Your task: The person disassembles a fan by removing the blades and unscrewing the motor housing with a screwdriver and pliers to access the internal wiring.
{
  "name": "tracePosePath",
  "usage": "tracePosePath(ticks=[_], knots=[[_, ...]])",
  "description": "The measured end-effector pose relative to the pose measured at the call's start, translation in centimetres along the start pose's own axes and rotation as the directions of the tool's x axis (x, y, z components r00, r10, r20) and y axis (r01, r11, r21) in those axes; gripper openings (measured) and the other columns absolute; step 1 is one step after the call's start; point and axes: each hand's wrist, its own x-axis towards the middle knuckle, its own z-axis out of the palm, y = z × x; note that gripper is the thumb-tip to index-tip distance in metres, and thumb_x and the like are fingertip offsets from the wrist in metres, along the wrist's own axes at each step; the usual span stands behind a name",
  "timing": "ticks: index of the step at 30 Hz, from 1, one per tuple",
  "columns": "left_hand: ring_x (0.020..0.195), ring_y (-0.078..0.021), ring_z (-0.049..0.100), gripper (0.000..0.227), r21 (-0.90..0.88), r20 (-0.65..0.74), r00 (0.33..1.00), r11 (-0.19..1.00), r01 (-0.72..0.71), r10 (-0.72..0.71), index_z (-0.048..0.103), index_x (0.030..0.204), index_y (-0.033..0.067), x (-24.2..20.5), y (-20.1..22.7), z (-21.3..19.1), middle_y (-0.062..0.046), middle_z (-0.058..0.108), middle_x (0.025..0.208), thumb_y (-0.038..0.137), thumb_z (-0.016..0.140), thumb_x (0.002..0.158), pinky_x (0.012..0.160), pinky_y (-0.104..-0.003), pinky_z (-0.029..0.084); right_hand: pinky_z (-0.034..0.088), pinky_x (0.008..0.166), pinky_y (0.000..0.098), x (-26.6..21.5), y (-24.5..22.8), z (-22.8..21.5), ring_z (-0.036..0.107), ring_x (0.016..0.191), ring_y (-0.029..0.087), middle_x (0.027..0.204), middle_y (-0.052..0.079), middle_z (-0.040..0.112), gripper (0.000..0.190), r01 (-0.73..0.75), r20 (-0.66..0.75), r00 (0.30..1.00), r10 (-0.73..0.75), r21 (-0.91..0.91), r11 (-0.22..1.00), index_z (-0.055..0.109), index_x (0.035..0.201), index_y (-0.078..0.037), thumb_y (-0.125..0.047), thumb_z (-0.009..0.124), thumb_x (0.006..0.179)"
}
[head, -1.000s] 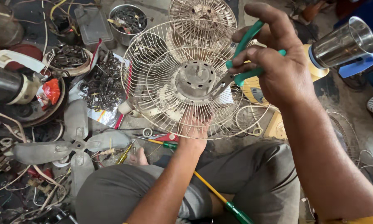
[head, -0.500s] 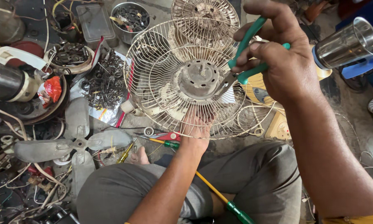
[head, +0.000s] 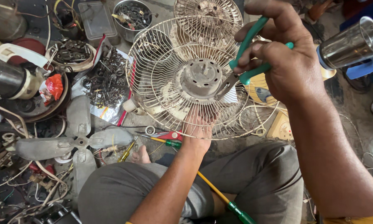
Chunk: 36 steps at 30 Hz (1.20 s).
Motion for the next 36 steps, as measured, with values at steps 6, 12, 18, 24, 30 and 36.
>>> tracePosePath(ticks=[6, 12, 18, 24, 30, 36], knots=[[0.094, -0.0245, 0.071, 0.029, 0.021, 0.096, 0.995, 0.999, -0.027, 0.025, 0.064, 0.117, 0.0057, 0.4, 0.2, -0.8, -0.010, 0.072, 0.107, 0.025, 0.048, 0.103, 0.086, -0.042, 0.058, 0.062, 0.074, 0.0353, 0.9, 1.6, -0.5, 0.060, 0.077, 0.016, 0.108, 0.016, 0.064, 0.041, 0.067, 0.050, 0.996, -0.071, 0.089, 0.994, 0.056, 0.128, -0.003, 0.013, 0.040, 0.095], [0.093, -0.0242, 0.072, 0.029, 0.006, 0.036, 0.999, 1.000, 0.011, -0.011, 0.065, 0.117, 0.0066, 0.6, 0.4, -0.9, -0.009, 0.073, 0.109, 0.025, 0.048, 0.104, 0.084, -0.041, 0.059, 0.063, 0.079, 0.0385, 1.9, 1.8, -0.9, 0.060, 0.077, 0.015, 0.111, 0.020, 0.066, 0.042, 0.065, 0.140, 0.987, -0.084, 0.136, 0.989, 0.057, 0.129, 0.000, 0.013, 0.039, 0.093], [0.091, -0.0236, 0.072, 0.026, 0.021, 0.067, 0.998, 1.000, -0.013, 0.012, 0.065, 0.116, 0.0069, 0.5, 0.3, -0.5, -0.008, 0.072, 0.106, 0.026, 0.050, 0.105, 0.082, -0.040, 0.059, 0.064, 0.094, 0.0440, 0.0, 0.5, -0.8, 0.067, 0.094, 0.018, 0.127, 0.021, 0.062, 0.062, 0.057, 0.125, 0.990, -0.069, 0.092, 0.994, 0.048, 0.150, -0.002, 0.011, 0.042, 0.089], [0.091, -0.0218, 0.071, 0.025, 0.034, 0.009, 1.000, 0.999, 0.002, -0.003, 0.065, 0.116, 0.0081, 0.3, 0.5, 0.0, -0.007, 0.073, 0.107, 0.025, 0.051, 0.104, 0.080, -0.039, 0.059, 0.064, 0.092, 0.0449, -0.5, -0.2, -0.1, 0.067, 0.094, 0.019, 0.126, 0.021, 0.061, 0.065, 0.038, 0.068, 0.997, -0.044, 0.092, 0.995, 0.047, 0.151, -0.001, 0.011, 0.042, 0.088], [0.089, -0.0225, 0.072, 0.027, 0.040, -0.007, 1.000, 0.999, -0.013, 0.013, 0.065, 0.117, 0.0079, 0.3, 0.3, -0.2, -0.007, 0.073, 0.105, 0.026, 0.049, 0.104, 0.079, -0.039, 0.060, 0.064, 0.090, 0.0430, -0.3, 0.1, 0.5, 0.065, 0.091, 0.016, 0.125, 0.020, 0.062, 0.058, 0.047, 0.024, 0.999, -0.047, 0.001, 0.999, 0.050, 0.147, -0.001, 0.010, 0.038, 0.091], [0.090, -0.0241, 0.072, 0.028, 0.022, 0.014, 1.000, 1.000, -0.001, 0.001, 0.065, 0.117, 0.0065, 0.5, 0.3, -0.7, -0.009, 0.073, 0.106, 0.026, 0.049, 0.106, 0.079, -0.038, 0.059, 0.067, 0.090, 0.0439, 0.0, 1.1, 0.6, 0.060, 0.083, 0.013, 0.116, 0.018, 0.063, 0.052, 0.038, -0.001, 0.999, -0.038, 0.004, 0.999, 0.054, 0.139, 0.000, 0.010, 0.037, 0.090]])
